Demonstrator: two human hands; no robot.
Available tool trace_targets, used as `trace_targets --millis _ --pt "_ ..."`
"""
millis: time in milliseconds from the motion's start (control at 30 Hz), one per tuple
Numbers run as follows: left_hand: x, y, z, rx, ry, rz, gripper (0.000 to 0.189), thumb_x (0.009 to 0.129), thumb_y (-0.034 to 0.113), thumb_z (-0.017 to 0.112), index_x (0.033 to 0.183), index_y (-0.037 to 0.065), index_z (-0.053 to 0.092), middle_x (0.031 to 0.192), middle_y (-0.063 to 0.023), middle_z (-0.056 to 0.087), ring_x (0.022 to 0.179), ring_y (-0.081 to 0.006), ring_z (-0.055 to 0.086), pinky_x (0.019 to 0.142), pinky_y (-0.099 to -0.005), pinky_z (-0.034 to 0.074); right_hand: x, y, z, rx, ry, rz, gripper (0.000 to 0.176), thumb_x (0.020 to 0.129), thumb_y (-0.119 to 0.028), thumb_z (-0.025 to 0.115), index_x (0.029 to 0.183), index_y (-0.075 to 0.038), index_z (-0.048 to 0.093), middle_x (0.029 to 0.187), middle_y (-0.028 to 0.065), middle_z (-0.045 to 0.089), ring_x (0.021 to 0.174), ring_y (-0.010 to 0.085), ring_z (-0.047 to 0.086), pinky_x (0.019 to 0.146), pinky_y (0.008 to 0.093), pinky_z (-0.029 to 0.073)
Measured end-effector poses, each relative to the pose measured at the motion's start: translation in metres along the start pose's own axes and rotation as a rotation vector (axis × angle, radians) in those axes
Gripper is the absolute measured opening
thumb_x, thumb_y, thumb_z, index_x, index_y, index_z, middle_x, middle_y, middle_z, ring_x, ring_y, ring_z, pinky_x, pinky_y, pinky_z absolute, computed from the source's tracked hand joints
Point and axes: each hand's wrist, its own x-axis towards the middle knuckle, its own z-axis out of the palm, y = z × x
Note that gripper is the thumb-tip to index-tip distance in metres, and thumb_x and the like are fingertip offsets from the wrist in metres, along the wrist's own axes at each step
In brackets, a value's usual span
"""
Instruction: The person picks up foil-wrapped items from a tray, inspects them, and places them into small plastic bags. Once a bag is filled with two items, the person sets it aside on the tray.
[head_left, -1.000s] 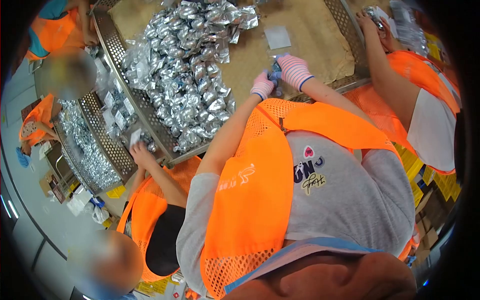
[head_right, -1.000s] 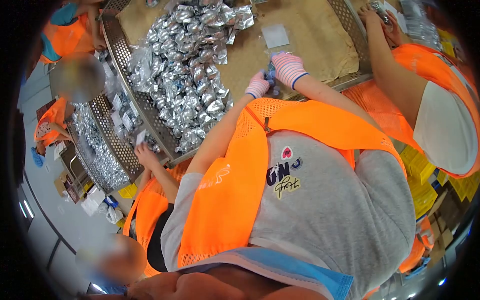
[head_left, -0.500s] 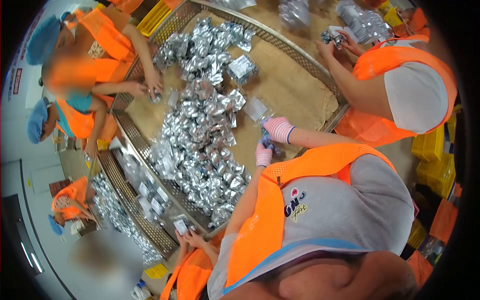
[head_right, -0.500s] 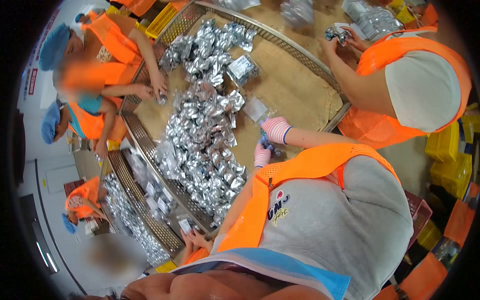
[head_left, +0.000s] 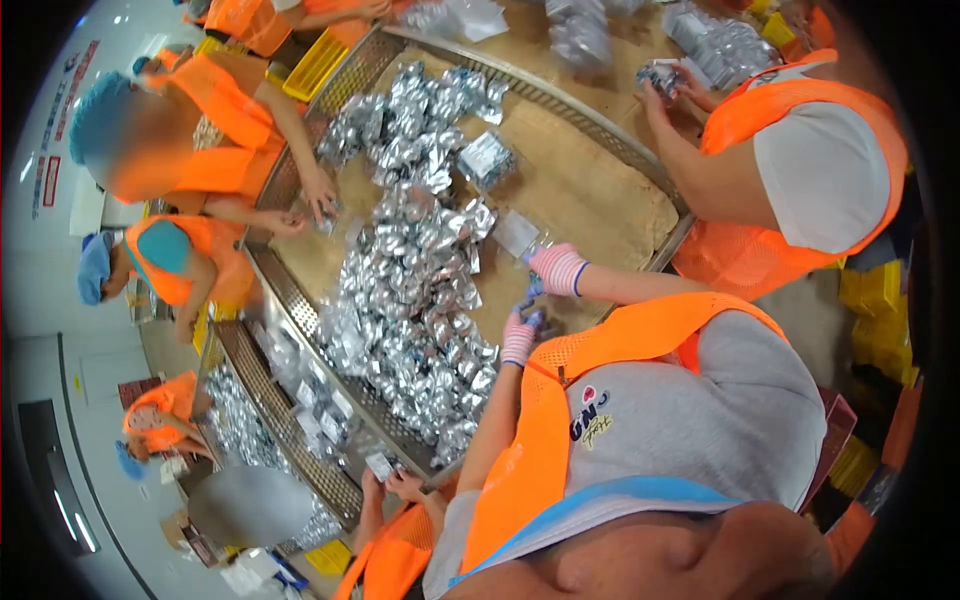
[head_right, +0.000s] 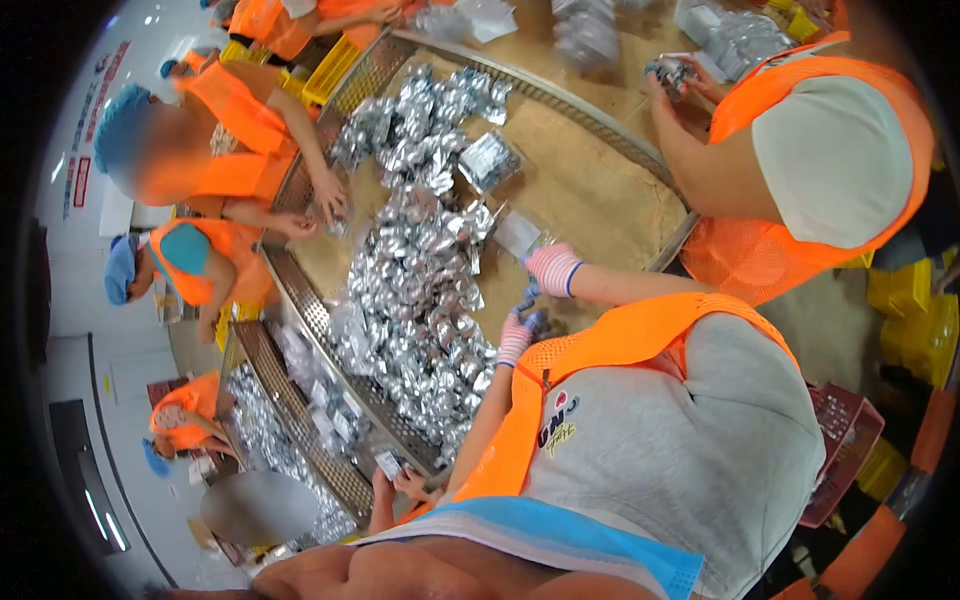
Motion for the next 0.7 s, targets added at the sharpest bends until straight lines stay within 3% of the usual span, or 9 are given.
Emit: trace_targets --millis 67,133,167,200,267,367,500,633,700 --pt "-0.023 0.024 -0.018 0.298 0.132 0.191 0.025 0.082 0.009 0.057 0.107 0.006 0.055 0.080 -0.0057 0.060 0.066 -0.0116 0.057 0.060 -0.0262 0.049 0.006 0.008 0.019 0.043 0.253 -0.110 0.049 0.077 -0.047 0.057 0.099 -0.004 0.059 0.095 0.0172 0.062 0.094 0.0300 0.059 0.077 0.0397 0.048" --pt "-0.030 0.037 -0.051 0.723 0.451 0.659 0.022 0.081 0.010 0.059 0.102 0.005 0.057 0.085 -0.0070 0.063 0.066 -0.0192 0.058 0.062 -0.0287 0.048 -0.006 0.001 -0.013 0.154 0.131 -0.044 0.051 0.078 -0.049 0.053 0.101 -0.004 0.058 0.100 0.0184 0.059 0.097 0.0302 0.056 0.083 0.0378 0.046" --pt "-0.034 0.057 -0.068 0.754 0.519 0.744 0.022 0.080 0.010 0.059 0.102 0.005 0.056 0.087 -0.0109 0.062 0.072 -0.0227 0.058 0.063 -0.0308 0.049 0.001 0.004 -0.007 0.168 0.234 -0.053 0.050 0.079 -0.048 0.053 0.102 -0.004 0.058 0.102 0.0179 0.059 0.097 0.0301 0.056 0.083 0.0381 0.045" --pt "-0.042 0.078 -0.078 0.733 0.615 0.718 0.016 0.074 0.007 0.059 0.090 0.005 0.058 0.089 -0.0130 0.059 0.086 -0.0293 0.055 0.077 -0.0368 0.043 0.006 0.010 -0.003 0.177 0.347 -0.051 0.048 0.079 -0.046 0.053 0.103 -0.004 0.057 0.103 0.0175 0.058 0.097 0.0299 0.055 0.083 0.0384 0.045" --pt "-0.053 0.109 -0.108 1.100 0.871 0.741 0.020 0.071 0.007 0.060 0.091 0.008 0.059 0.093 -0.0121 0.058 0.093 -0.0310 0.051 0.082 -0.0392 0.040 0.003 0.011 -0.006 0.215 0.366 -0.053 0.046 0.080 -0.045 0.053 0.104 -0.006 0.057 0.103 0.0166 0.058 0.097 0.0299 0.055 0.082 0.0386 0.045" --pt "-0.049 0.110 -0.146 1.183 1.126 0.651 0.023 0.072 0.008 0.059 0.095 0.010 0.059 0.097 -0.0125 0.058 0.094 -0.0315 0.051 0.085 -0.0410 0.039 0.005 0.015 -0.006 0.275 0.390 -0.002 0.041 0.081 -0.041 0.054 0.104 -0.008 0.057 0.103 0.0151 0.058 0.095 0.0301 0.056 0.081 0.0389 0.045" --pt "-0.032 0.076 -0.189 0.999 1.139 0.222 0.021 0.076 0.008 0.055 0.096 0.005 0.058 0.093 -0.0182 0.061 0.087 -0.0358 0.056 0.077 -0.0404 0.044 0.008 0.027 0.005 0.300 0.432 0.001 0.035 0.081 -0.038 0.054 0.103 -0.010 0.058 0.099 0.0136 0.059 0.092 0.0302 0.056 0.079 0.0383 0.045" --pt "-0.063 0.060 -0.200 0.825 1.141 0.436 0.020 0.080 0.005 0.049 0.097 0.005 0.060 0.085 -0.0178 0.062 0.074 -0.0302 0.058 0.070 -0.0360 0.046 0.005 0.035 0.006 0.385 0.446 -0.002 0.033 0.082 -0.036 0.055 0.100 -0.010 0.058 0.094 0.0122 0.060 0.086 0.0289 0.058 0.075 0.0375 0.046" --pt "-0.071 0.049 -0.198 1.051 0.874 0.165 0.034 0.076 0.023 0.063 0.108 0.015 0.057 0.103 -0.0166 0.058 0.093 -0.0324 0.054 0.083 -0.0394 0.043 0.006 0.040 0.012 0.424 0.450 0.015 0.028 0.081 -0.028 0.059 0.102 -0.009 0.059 0.091 0.0113 0.060 0.076 0.0241 0.058 0.070 0.0313 0.047"
